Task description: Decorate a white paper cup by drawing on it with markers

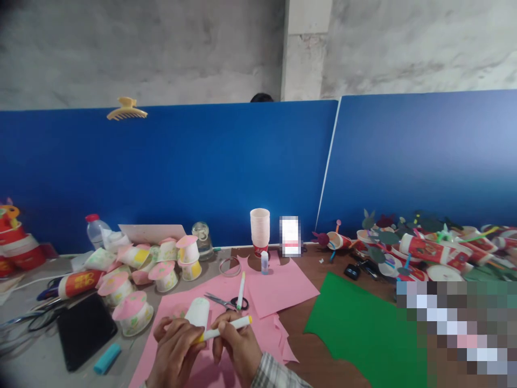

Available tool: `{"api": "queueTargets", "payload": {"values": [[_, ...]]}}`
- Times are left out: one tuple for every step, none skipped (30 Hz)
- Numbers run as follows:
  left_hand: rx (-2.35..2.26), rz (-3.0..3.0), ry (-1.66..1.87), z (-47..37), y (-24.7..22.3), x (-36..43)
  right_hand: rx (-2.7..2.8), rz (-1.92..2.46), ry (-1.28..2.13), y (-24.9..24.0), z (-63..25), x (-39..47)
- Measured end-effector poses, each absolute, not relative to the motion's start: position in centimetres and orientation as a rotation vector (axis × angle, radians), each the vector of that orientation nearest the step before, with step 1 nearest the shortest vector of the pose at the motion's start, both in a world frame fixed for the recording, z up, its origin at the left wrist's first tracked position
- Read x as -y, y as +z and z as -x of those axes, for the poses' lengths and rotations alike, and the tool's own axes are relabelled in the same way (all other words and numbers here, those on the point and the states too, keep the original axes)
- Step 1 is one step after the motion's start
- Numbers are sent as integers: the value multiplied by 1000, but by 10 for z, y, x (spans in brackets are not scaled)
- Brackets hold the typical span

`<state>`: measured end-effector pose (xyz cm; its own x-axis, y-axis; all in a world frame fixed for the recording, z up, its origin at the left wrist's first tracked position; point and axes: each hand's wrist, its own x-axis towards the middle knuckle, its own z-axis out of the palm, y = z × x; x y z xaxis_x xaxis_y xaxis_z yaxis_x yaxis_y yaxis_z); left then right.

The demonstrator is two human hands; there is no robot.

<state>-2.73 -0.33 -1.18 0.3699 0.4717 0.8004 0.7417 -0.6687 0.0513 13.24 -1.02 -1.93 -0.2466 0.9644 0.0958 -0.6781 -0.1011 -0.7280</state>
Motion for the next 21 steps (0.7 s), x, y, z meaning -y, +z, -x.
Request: {"api": "queueTargets", "payload": {"values": [[1060,2307,-1165,28,-10,3,763,482,1682,-19,-131,10],[1057,2297,-1129,28,-8,3,734,478,1687,-19,-130,10],[1057,2291,-1091,28,-6,2,713,478,1689,-18,-129,11],[1058,2289,-1052,28,-5,2,699,479,1692,-17,-128,11],[1060,2291,-1017,29,-3,2,691,482,1698,-15,-127,11],[1059,2296,-985,29,-2,2,688,485,1703,-14,-127,11],[1055,2297,-962,30,-1,2,687,487,1706,-13,-127,11],[1047,2295,-944,30,0,2,688,488,1708,-12,-127,11],[1037,2291,-931,31,1,3,687,488,1706,-11,-127,12],[1029,2284,-924,31,2,3,688,488,1703,-11,-127,12],[1023,2282,-916,31,2,3,691,490,1702,-10,-128,12],[1017,2285,-909,31,2,3,697,494,1704,-9,-129,12],[1012,2295,-902,31,3,3,703,498,1706,-9,-130,12],[1007,2313,-893,31,3,2,710,501,1708,-8,-131,12],[1002,2334,-885,31,3,2,719,498,1711,-8,-132,12],[995,2360,-874,31,3,1,727,489,1714,-8,-132,11],[989,2387,-864,30,3,1,736,475,1717,-8,-133,11],[985,2408,-859,31,3,0,744,456,1720,-8,-134,10],[982,2425,-859,31,3,0,752,439,1726,-8,-134,10],[982,2439,-861,32,3,0,760,424,1734,-9,-135,10],[981,2450,-865,32,3,0,771,414,1740,-10,-135,9]]}}
